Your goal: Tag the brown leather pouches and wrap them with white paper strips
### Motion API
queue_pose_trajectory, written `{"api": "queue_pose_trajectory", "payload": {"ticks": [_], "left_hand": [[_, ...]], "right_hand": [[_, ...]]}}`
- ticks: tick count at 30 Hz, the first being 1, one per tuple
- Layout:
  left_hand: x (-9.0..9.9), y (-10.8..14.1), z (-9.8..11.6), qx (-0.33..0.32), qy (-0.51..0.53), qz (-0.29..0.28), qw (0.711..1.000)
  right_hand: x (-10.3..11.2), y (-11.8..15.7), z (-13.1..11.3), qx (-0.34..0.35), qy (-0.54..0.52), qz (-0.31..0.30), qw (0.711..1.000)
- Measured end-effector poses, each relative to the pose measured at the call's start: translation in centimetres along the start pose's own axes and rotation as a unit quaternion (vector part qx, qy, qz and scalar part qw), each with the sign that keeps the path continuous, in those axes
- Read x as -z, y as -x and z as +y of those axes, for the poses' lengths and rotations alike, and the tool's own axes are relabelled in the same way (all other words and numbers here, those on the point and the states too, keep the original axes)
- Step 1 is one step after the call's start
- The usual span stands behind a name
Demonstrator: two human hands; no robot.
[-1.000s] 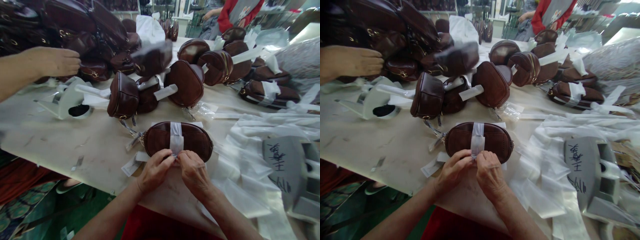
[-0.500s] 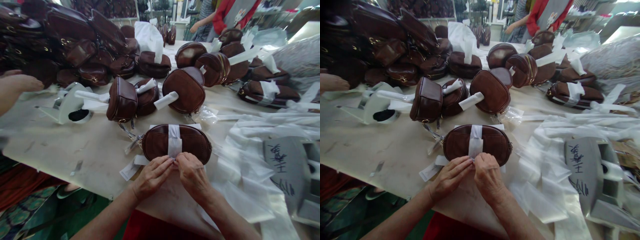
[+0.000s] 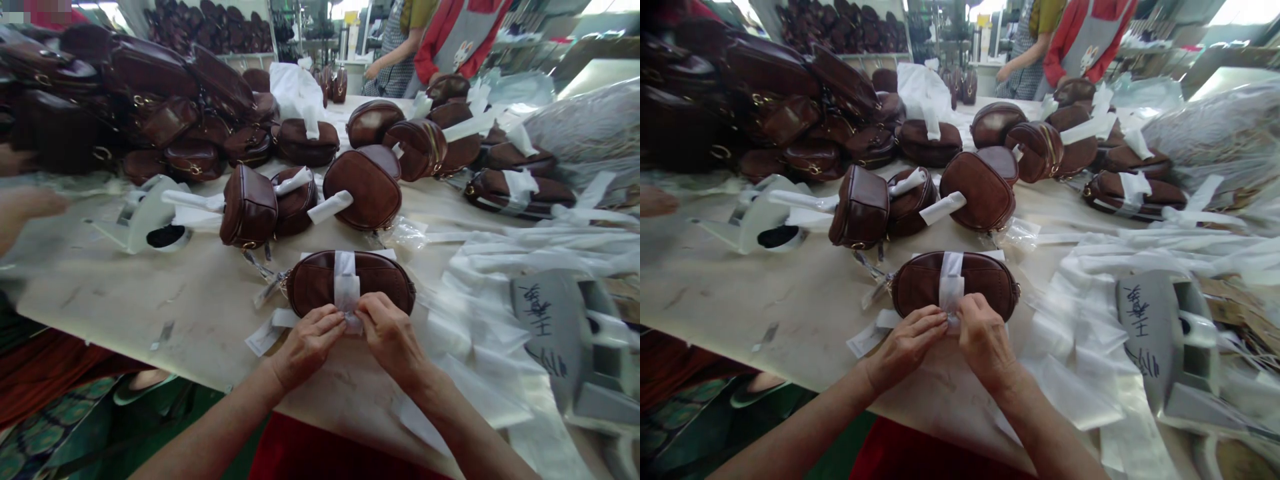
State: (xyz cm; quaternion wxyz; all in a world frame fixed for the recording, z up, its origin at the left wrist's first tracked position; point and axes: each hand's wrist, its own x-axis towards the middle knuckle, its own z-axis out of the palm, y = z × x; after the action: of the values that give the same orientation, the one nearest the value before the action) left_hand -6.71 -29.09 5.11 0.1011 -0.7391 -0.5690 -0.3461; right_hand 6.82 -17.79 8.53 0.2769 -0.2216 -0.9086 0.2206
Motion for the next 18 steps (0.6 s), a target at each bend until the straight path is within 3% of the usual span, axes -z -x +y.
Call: {"api": "queue_pose_trajectory", "payload": {"ticks": [2,5,8,11,14,18], "left_hand": [[-0.1,0.1,-0.1,0.001,-0.001,0.003,1.0],[-0.3,0.3,-0.2,-0.005,-0.002,0.01,1.0],[-0.4,0.9,-0.3,-0.011,-0.003,0.011,1.0],[-1.2,1.9,-1.6,-0.011,0.007,0.019,1.0],[-1.9,2.4,-3.5,-0.051,0.012,0.01,0.999],[-1.6,2.4,-4.3,-0.095,-0.022,-0.006,0.995]], "right_hand": [[2.3,0.8,0.1,0.005,-0.025,0.059,0.998],[7.5,3.2,1.8,-0.045,0.067,0.172,0.982],[13.3,6.8,5.1,-0.15,0.185,0.27,0.933],[18.0,10.4,8.4,-0.278,0.222,0.312,0.881],[20.1,12.5,10.5,-0.406,0.143,0.282,0.858],[19.6,13.0,11.1,-0.449,0.038,0.253,0.856]]}}
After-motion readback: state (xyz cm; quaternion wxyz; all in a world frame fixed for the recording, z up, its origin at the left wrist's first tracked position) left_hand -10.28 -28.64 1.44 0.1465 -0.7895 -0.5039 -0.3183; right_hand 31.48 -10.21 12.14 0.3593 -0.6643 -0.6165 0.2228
